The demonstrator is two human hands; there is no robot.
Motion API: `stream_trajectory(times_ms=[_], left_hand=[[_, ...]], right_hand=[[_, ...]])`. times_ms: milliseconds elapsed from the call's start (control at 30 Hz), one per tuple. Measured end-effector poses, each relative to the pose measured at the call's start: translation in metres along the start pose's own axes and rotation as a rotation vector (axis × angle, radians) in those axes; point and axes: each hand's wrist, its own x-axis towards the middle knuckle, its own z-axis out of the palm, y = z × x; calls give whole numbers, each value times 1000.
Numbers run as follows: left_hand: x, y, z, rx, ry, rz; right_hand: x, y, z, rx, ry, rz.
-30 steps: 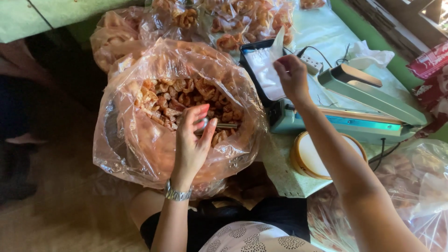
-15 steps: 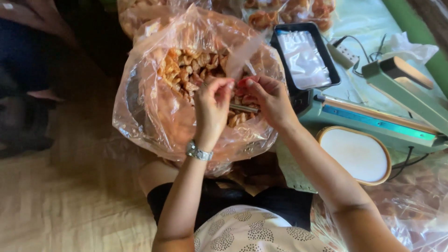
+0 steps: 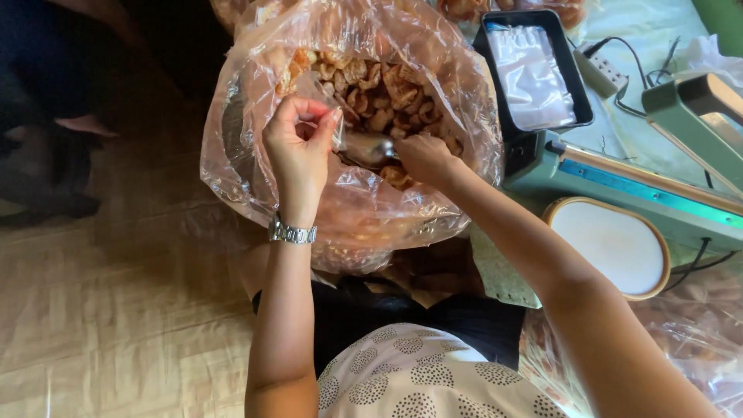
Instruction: Scooping snacks from a large bulk bag into small plastic bags and sealing them using a manual heat sealer.
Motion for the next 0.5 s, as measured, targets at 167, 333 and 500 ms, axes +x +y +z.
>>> stream_trajectory(times_ms=[167,333,500], left_hand=[[0,4,-19,-59,-9,-158],[1,-8,-23,-151,-51,-268],[2,-10,-28,-172,-101,-289]], right_hand=[[14,10,-48,-135,88,-60],[19,24,-61,-327,199,-162],[13,40,-73,-270,11,-297]])
